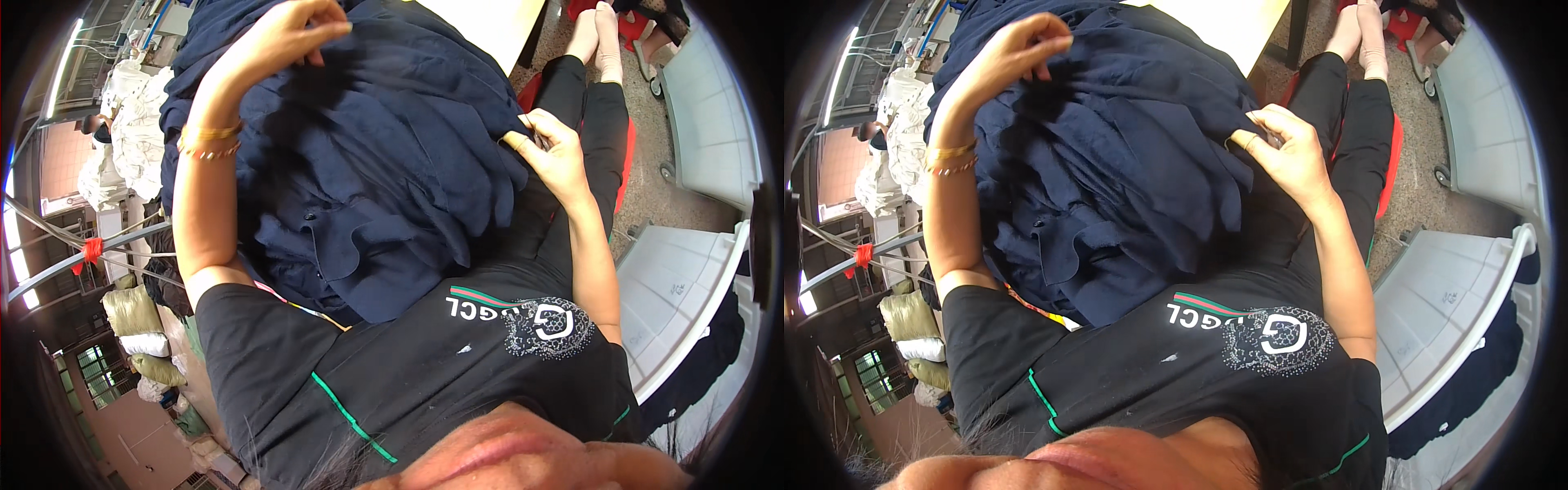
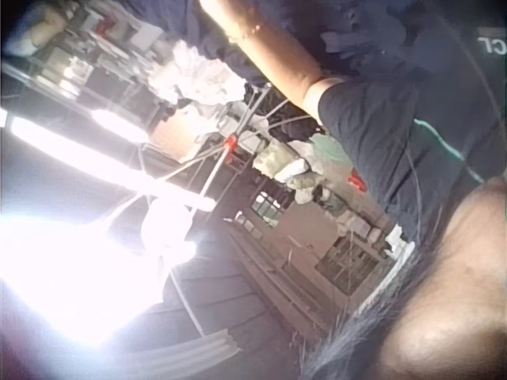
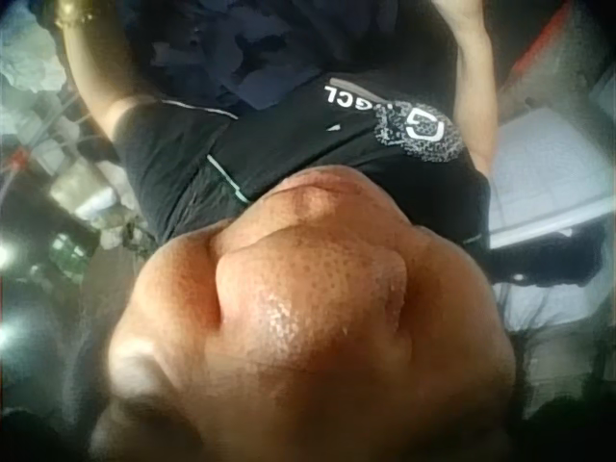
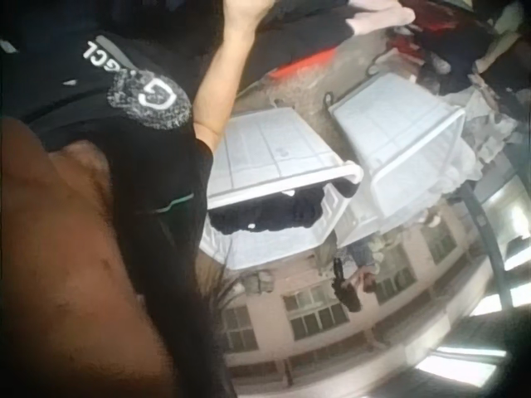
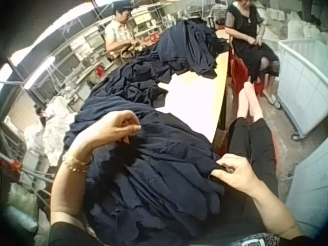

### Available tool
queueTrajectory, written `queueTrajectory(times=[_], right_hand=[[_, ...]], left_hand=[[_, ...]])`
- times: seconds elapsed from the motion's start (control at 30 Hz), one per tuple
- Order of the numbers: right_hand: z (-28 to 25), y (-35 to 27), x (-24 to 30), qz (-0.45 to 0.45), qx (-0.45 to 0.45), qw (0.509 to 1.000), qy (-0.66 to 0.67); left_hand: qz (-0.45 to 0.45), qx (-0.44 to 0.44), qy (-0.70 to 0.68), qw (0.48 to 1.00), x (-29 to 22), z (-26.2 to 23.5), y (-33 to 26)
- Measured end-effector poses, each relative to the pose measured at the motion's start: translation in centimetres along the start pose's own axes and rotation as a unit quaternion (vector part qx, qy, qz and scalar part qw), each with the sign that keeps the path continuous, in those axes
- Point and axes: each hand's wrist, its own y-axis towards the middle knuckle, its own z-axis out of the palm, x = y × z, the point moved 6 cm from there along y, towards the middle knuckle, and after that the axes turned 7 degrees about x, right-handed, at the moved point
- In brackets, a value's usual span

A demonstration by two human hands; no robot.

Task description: The recorder is inspecting navy blue shirts and using thread snips to trim loose threads in a garment workshop.

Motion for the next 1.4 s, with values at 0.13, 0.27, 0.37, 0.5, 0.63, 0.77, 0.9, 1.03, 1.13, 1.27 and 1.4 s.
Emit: queueTrajectory(times=[0.13,0.27,0.37,0.5,0.63,0.77,0.9,1.03,1.13,1.27,1.4], right_hand=[[0.2,-0.8,5.7,-0.01,0.07,0.996,0.062],[-0.6,-1.6,11.6,-0.182,0.084,0.979,0.028],[-0.3,-2.1,14.1,-0.204,0.134,0.97,0.011],[2.2,-2.7,14.4,-0.227,0.252,0.939,0.059],[4.8,-3.1,13.3,-0.17,0.364,0.915,0.025],[3.5,-2.6,11.8,-0.134,0.278,0.951,0.002],[-0.1,-1.7,11.0,0.013,0.145,0.982,-0.121],[-1.7,-0.2,9.8,-0.07,0.018,0.983,-0.167],[-1.5,1.2,9.7,-0.102,-0.01,0.966,-0.239],[-0.5,2.0,9.9,-0.18,-0.019,0.948,-0.261],[0.3,2.2,9.1,-0.154,0.003,0.96,-0.233]], left_hand=[[-0.048,-0.093,0.163,0.981,-2.0,-0.6,4.3],[-0.026,-0.058,0.053,0.997,1.8,0.9,6.5],[0.087,-0.094,-0.026,0.991,4.3,0.1,6.6],[0.189,-0.196,-0.178,0.946,-9.6,-7.8,0.6],[0.34,-0.165,-0.234,0.896,-15.8,-8.7,-1.7],[0.168,-0.043,-0.249,0.953,-11.8,1.7,2.3],[0.148,0.108,-0.367,0.912,-7.3,9.1,4.6],[0.111,0.096,-0.493,0.857,-4.4,10.3,5.6],[0.193,0.121,-0.53,0.817,-5.1,10.4,5.5],[0.19,0.084,-0.482,0.851,-5.0,10.5,4.6],[0.146,0.074,-0.529,0.833,-7.4,8.7,2.5]])
